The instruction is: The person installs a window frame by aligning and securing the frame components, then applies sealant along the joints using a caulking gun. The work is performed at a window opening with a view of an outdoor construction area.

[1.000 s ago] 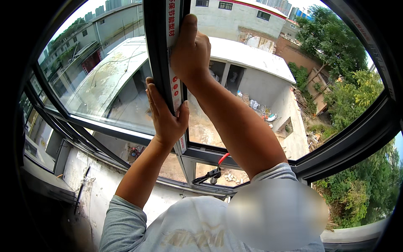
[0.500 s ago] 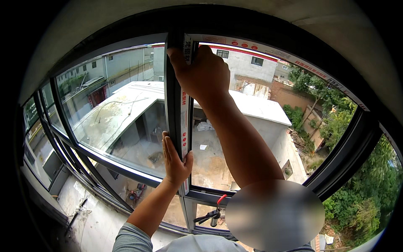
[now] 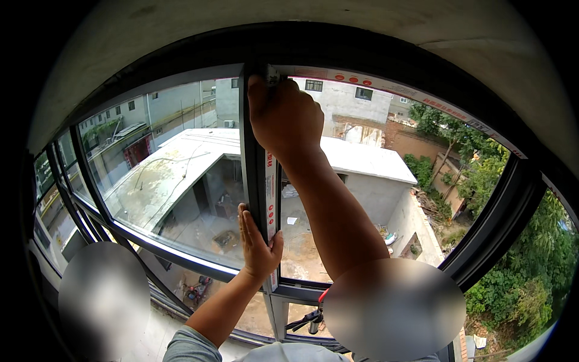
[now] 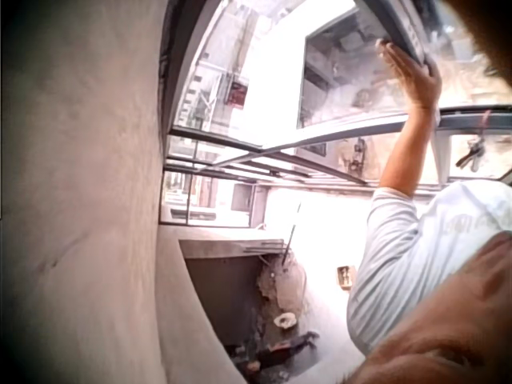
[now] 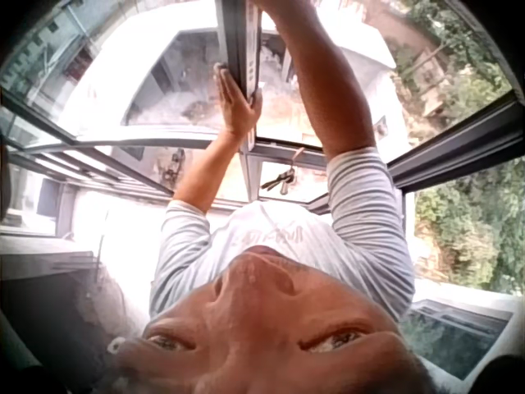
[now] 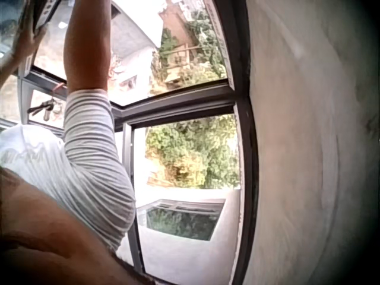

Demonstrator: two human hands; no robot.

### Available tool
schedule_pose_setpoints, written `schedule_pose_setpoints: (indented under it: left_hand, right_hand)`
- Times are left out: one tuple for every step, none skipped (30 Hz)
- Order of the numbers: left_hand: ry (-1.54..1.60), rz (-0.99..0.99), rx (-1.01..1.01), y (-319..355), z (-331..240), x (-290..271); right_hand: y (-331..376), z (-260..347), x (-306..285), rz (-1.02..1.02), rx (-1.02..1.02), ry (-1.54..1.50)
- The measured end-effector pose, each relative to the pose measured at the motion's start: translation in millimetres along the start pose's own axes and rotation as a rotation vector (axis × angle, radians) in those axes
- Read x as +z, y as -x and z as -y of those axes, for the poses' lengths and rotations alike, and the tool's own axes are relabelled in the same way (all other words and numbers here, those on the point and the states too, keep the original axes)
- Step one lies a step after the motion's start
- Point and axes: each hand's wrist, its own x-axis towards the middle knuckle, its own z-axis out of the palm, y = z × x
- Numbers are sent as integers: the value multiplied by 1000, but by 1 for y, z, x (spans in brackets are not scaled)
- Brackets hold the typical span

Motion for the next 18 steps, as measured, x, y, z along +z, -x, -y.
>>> schedule_pose_setpoints:
  left_hand:
    - [19, -3, -7, -5, -4, -7]
    - [32, -7, -15, -10, -7, -15]
    - [49, -14, 15, -20, -10, -27]
    - [74, -22, 46, -38, -15, -39]
    - [74, -27, 70, -57, -18, -59]
    - [68, -115, 111, -87, -23, -72]
    - [137, -213, 173, -119, -28, -77]
    - [140, -211, 142, -148, -34, -92]
    - [168, -266, 181, -182, -47, -98]
    - [160, -305, 231, -211, -57, -97]
    - [184, -284, 175, -232, -74, -97]
    - [112, -313, 156, -255, -94, -88]
    - [-98, -218, 121, -271, -97, -96]
    - [-251, 171, -11, -293, -99, -101]
    - [-194, 45, -55, -309, -104, -69]
    - [-167, -58, -107, -316, -91, -43]
    - [-123, -104, -150, -323, -75, -9]
    - [-122, -138, -180, -327, -63, 8]
  right_hand:
    - [0, 1, -1, -1, -1, -15]
    - [2, 0, 0, 24, 6, -45]
    - [5, -2, 2, 50, 13, -80]
    - [6, -7, 0, 72, 17, -105]
    - [8, -10, 2, 60, 4, -152]
    - [13, -14, 7, 64, -6, -217]
    - [16, -16, 3, 181, 60, -296]
    - [22, -17, 9, 192, 71, -364]
    - [22, -41, 19, 116, -102, -358]
    - [29, -59, 18, 161, -181, -367]
    - [35, -76, 16, 207, -257, -384]
    - [38, -123, 28, 121, -373, -319]
    - [45, -111, 40, 211, -230, -410]
    - [54, -112, 51, 305, -77, -455]
    - [51, -142, 45, 322, -51, -396]
    - [52, -162, 57, 326, -78, -383]
    - [54, -190, 66, 338, -95, -342]
    - [53, -207, 75, 353, -105, -334]
